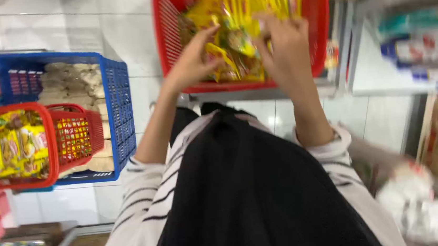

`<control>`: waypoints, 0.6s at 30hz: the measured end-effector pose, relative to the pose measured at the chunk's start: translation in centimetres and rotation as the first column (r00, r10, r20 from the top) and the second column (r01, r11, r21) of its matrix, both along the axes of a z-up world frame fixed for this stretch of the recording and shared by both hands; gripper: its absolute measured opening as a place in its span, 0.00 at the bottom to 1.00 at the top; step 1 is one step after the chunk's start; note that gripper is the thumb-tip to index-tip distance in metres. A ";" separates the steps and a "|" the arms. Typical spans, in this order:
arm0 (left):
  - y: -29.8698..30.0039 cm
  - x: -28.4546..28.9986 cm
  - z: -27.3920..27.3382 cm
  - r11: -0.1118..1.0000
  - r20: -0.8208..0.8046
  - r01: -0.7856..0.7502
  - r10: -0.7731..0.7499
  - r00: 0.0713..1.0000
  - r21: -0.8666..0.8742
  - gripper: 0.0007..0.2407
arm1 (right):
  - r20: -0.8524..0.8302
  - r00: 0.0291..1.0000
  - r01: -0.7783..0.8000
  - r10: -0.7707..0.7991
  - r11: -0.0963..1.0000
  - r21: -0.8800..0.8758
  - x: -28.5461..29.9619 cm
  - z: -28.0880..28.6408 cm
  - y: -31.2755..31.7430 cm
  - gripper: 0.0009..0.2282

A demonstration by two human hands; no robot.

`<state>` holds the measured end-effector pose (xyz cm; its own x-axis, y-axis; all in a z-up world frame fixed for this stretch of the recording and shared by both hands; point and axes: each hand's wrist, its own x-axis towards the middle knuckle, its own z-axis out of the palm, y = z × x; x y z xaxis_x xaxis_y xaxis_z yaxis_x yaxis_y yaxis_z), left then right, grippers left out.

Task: The person picks up seasoning packets from baskets and shelves, turns them over in their hands, and arranges them into plastic bins and baskets by hand.

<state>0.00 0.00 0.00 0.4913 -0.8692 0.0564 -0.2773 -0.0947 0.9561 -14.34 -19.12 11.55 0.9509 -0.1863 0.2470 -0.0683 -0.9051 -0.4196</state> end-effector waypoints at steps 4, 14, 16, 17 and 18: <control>4.6 -1.8 4.3 0.970 0.284 -0.088 0.152 0.947 -0.228 0.42 | -0.049 0.942 -0.335 0.332 0.941 -0.054 1.0 6.1 4.5 0.15; 20.2 -10.6 -4.0 0.803 -0.806 -0.526 0.102 0.583 -0.279 0.16 | 0.264 0.619 -0.769 0.740 0.639 0.013 7.1 5.1 21.0 0.11; 23.3 -11.0 -6.4 0.762 -0.728 -0.582 0.223 0.648 -0.284 0.16 | 0.273 0.615 -0.752 0.740 0.654 -0.077 8.2 3.7 24.6 0.10; 24.9 -11.9 -7.3 0.679 -0.800 -0.651 0.155 0.580 -0.340 0.17 | 0.266 0.617 -0.744 0.741 0.659 -0.110 8.0 2.8 26.6 0.10; 26.4 -12.7 -8.1 0.582 -0.853 -0.717 0.074 0.517 -0.384 0.18 | 0.300 0.573 -0.783 0.763 0.617 -0.072 7.7 1.6 28.8 0.12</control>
<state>-12.74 26.43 -8.05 0.9032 -0.4243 -0.0653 0.3723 0.6986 0.6110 -6.66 9.64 13.15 0.6318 0.5623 0.5334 0.7706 -0.5296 -0.3545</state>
